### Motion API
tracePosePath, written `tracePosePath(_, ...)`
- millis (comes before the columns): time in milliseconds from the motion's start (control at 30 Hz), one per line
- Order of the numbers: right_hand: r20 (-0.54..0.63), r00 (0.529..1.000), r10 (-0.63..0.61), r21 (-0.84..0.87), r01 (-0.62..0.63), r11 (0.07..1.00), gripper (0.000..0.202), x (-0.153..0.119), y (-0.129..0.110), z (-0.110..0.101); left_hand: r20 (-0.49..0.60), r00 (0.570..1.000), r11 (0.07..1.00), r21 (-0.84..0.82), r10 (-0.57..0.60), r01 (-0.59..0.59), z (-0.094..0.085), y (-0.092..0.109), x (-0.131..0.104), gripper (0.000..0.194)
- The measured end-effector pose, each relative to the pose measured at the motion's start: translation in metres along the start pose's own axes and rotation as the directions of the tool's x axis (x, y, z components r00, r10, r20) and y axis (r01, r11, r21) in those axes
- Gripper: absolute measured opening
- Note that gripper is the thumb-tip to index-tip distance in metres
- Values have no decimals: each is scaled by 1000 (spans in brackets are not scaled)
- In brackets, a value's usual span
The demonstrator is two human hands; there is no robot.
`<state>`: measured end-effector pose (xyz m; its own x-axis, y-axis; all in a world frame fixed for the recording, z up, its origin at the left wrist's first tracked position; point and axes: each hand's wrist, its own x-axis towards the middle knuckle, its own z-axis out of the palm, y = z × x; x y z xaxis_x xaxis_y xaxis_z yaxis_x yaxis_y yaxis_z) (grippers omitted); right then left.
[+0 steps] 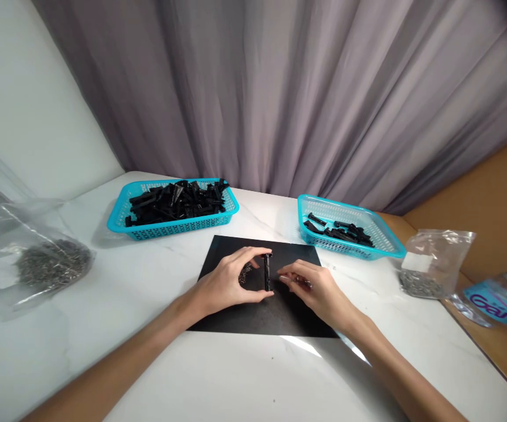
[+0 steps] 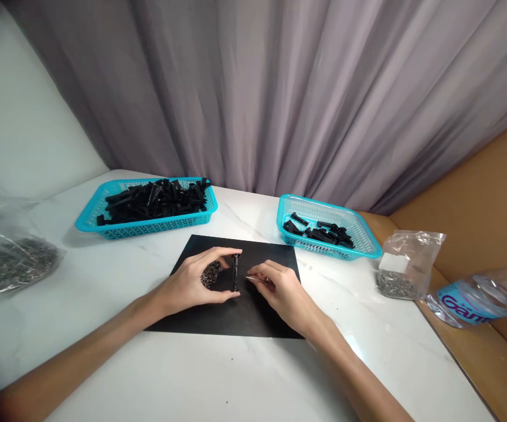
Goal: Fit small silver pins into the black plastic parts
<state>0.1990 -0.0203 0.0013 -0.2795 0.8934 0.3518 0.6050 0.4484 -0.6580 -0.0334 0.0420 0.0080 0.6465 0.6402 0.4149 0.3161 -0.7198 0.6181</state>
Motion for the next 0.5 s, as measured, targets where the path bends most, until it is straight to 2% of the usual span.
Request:
tracePosePath(300,74,979,189,280,-202,939,11,-1,-6,-8,-30,996,996,36,87,-86,-1,-3,-1,67)
tracePosePath(367,42,974,222,333,-223,916,14,-1,-8,-5,-51,990,991,47,128,-125,-1,-3,-1,66)
tracePosePath(500,-88,978,190,429,-135,893,16,0,-17,6,-79,978,979,78,195,-189,-1,-1,0,66)
